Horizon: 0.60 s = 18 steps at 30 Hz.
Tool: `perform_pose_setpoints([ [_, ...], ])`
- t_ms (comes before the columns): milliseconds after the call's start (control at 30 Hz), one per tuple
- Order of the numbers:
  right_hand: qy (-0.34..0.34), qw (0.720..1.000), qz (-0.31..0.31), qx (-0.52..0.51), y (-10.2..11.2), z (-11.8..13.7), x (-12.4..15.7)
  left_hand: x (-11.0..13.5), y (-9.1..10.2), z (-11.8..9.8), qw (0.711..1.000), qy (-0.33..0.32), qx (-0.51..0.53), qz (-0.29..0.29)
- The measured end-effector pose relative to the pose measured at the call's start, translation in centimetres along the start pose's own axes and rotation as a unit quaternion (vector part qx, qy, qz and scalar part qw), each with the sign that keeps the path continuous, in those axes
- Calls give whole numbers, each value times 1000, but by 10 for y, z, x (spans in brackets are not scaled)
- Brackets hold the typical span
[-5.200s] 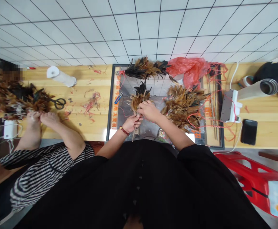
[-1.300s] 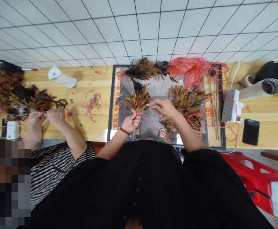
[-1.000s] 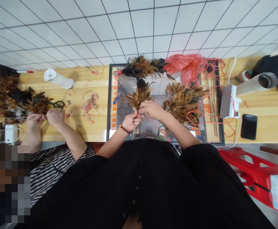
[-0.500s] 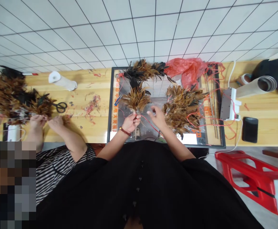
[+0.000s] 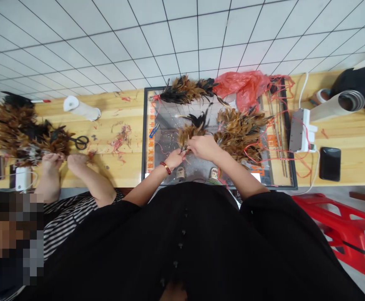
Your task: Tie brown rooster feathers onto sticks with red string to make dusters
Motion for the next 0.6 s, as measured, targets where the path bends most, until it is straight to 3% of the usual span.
perform_pose_setpoints([
  [100,65,994,27,84,14,5,-9,8,-4,-12,983,-72,-154,72],
  [200,142,986,30,78,18,7,-15,22,-12,-25,945,-128,-257,158],
  [267,180,981,33,59,15,8,-19,31,-15,-32,903,-153,-362,177],
  [333,196,979,45,35,6,5,-25,37,-18,-36,842,-177,-475,183],
  [467,163,979,91,-75,-21,-13,-47,41,-19,-37,718,-253,-612,215],
  [533,107,971,130,-171,-37,-27,-49,39,-11,-37,685,-293,-632,213],
  [600,37,945,161,-282,-48,-38,-28,37,2,-41,676,-327,-633,187],
])
Point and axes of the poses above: each hand's wrist, its own x-axis away from the middle knuckle, its own y-axis out of the back of the hand, z = x × y, the point moved 6 cm from there along -x, towards the middle knuckle, and after that the axes turned 3 degrees about -y, right-handed, at the moved point
